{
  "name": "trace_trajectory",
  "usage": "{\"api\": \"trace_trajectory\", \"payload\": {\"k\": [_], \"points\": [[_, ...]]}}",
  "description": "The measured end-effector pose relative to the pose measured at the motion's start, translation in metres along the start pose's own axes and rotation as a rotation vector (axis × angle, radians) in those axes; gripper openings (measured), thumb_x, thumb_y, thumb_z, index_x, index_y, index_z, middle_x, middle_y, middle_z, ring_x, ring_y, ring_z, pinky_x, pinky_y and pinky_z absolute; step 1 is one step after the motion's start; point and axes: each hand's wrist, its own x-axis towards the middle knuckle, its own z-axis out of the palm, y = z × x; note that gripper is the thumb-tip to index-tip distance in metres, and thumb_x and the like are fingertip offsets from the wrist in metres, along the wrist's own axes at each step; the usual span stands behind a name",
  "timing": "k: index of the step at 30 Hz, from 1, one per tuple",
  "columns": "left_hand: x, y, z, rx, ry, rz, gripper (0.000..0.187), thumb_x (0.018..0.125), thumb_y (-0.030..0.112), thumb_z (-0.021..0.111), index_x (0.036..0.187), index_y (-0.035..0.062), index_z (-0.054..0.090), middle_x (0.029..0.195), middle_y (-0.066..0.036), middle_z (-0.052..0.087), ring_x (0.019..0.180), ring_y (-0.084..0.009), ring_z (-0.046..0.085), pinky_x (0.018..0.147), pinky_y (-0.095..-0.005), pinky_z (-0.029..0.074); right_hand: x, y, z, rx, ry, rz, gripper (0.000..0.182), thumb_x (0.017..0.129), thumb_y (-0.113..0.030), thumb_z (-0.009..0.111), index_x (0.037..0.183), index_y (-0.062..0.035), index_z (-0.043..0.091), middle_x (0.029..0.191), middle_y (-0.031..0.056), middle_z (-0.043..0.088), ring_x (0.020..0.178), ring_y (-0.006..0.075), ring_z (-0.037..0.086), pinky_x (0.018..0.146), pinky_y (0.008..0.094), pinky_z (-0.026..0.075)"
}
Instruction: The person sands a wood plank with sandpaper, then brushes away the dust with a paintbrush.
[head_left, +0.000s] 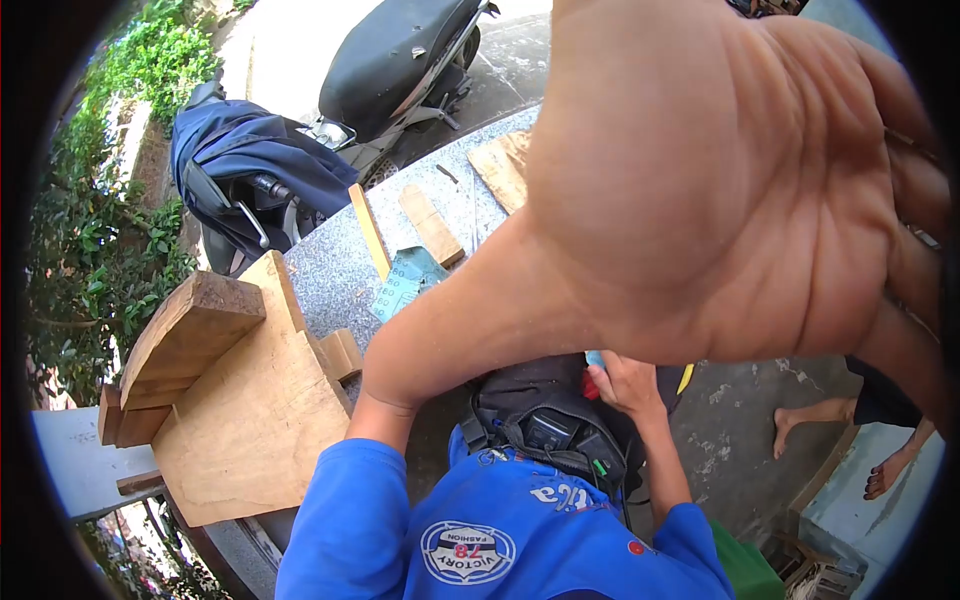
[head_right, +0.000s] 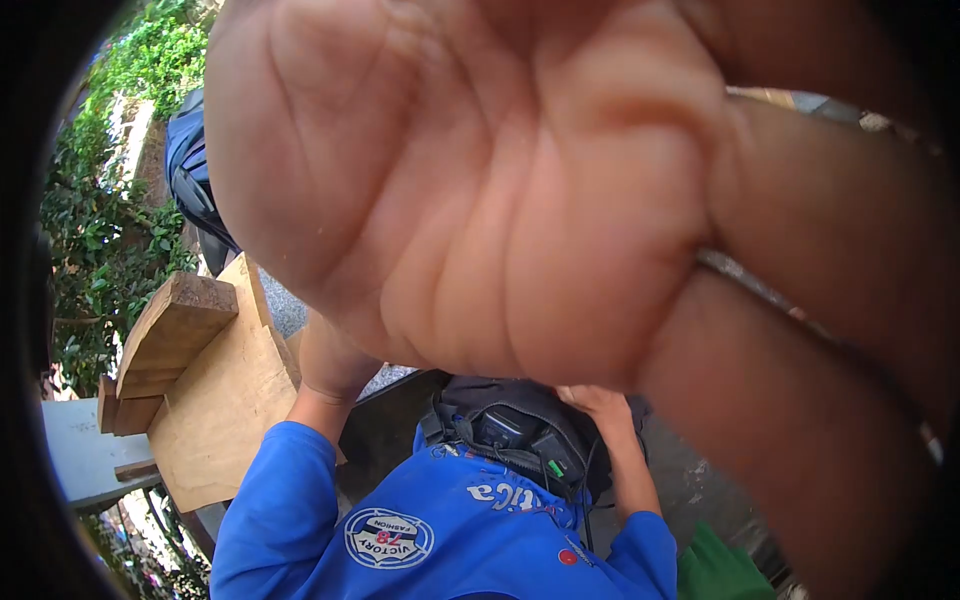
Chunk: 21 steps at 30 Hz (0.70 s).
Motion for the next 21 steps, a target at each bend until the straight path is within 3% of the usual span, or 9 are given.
{"api": "trace_trajectory", "payload": {"k": [4,8,10,11,14,16,17,19,21], "points": [[0.005,-0.005,0.005,-0.023,0.005,0.007,0.075,0.087,0.063,0.021,0.117,0.0019,0.051,0.109,-0.018,0.058,0.102,-0.0286,0.057,0.089,-0.0391,0.043,-0.007,0.017,-0.005,0.098,-0.012,0.138,0.032,0.078,-0.025,0.056,0.099,-0.0007,0.059,0.107,0.0226,0.055,0.105,0.0422,0.047,0.094,0.0464,0.034],[0.011,-0.005,0.013,0.006,-0.005,-0.005,0.075,0.087,0.064,0.021,0.117,0.0020,0.052,0.108,-0.019,0.059,0.101,-0.0288,0.057,0.089,-0.0390,0.043,-0.011,-0.003,-0.004,-0.022,-0.084,-0.102,0.027,0.077,-0.021,0.056,0.095,-0.0006,0.062,0.102,0.0203,0.058,0.105,0.0399,0.050,0.094,0.0455,0.035],[0.014,-0.004,0.014,0.035,0.005,0.008,0.075,0.087,0.064,0.022,0.116,0.0020,0.052,0.108,-0.019,0.059,0.100,-0.0289,0.057,0.088,-0.0389,0.043,-0.010,0.017,0.002,0.230,0.046,0.181,0.029,0.081,-0.020,0.050,0.098,0.0002,0.060,0.105,0.0197,0.058,0.107,0.0396,0.049,0.095,0.0451,0.034],[0.016,-0.003,0.014,0.053,0.023,0.022,0.075,0.087,0.064,0.022,0.116,0.0020,0.052,0.107,-0.019,0.059,0.100,-0.0290,0.057,0.088,-0.0389,0.043,-0.008,0.030,-0.002,0.448,-0.072,0.468,0.031,0.084,-0.019,0.044,0.102,0.0015,0.059,0.108,0.0198,0.057,0.109,0.0386,0.047,0.096,0.0446,0.032],[0.023,0.002,-0.008,0.237,0.123,0.039,0.074,0.087,0.064,0.022,0.116,0.0021,0.052,0.107,-0.019,0.059,0.100,-0.0291,0.058,0.088,-0.0388,0.044,0.010,0.001,-0.006,-0.181,0.047,0.086,0.045,0.081,-0.018,0.048,0.123,0.0004,0.048,0.127,0.0166,0.047,0.120,0.0322,0.042,0.104,0.0409,0.026],[0.023,0.005,-0.062,0.748,0.253,-0.069,0.074,0.087,0.064,0.023,0.116,0.0021,0.052,0.107,-0.019,0.059,0.099,-0.0292,0.058,0.088,-0.0387,0.044,-0.003,-0.009,-0.006,0.117,-0.235,-0.134,0.051,0.082,-0.019,0.048,0.129,-0.0005,0.042,0.135,0.0164,0.039,0.126,0.0313,0.036,0.106,0.0409,0.022],[0.011,0.010,-0.110,1.212,0.192,-0.150,0.061,0.092,0.053,0.024,0.124,0.0073,0.048,0.123,-0.019,0.050,0.112,-0.0287,0.050,0.097,-0.0396,0.035,-0.007,-0.007,-0.004,0.224,-0.264,-0.101,0.050,0.083,-0.020,0.045,0.128,0.0010,0.042,0.136,0.0169,0.038,0.127,0.0329,0.034,0.107,0.0421,0.019],[-0.023,0.005,-0.187,2.036,0.374,-0.211,0.046,0.089,0.044,0.043,0.110,0.0049,0.059,0.111,-0.017,0.055,0.103,-0.0267,0.053,0.089,-0.0362,0.039,-0.002,0.011,-0.004,0.112,-0.076,0.072,0.049,0.084,-0.020,0.043,0.128,0.0016,0.042,0.136,0.0169,0.038,0.127,0.0317,0.033,0.107,0.0417,0.018],[-0.066,0.001,-0.230,2.629,0.413,-0.333,0.054,0.084,0.049,0.048,0.122,0.0101,0.049,0.128,-0.017,0.041,0.120,-0.0318,0.037,0.101,-0.0474,0.024,0.010,0.029,0.003,0.022,0.142,0.232,0.049,0.086,-0.023,0.040,0.128,0.0016,0.042,0.135,0.0165,0.039,0.128,0.0302,0.033,0.107,0.0408,0.018]]}}
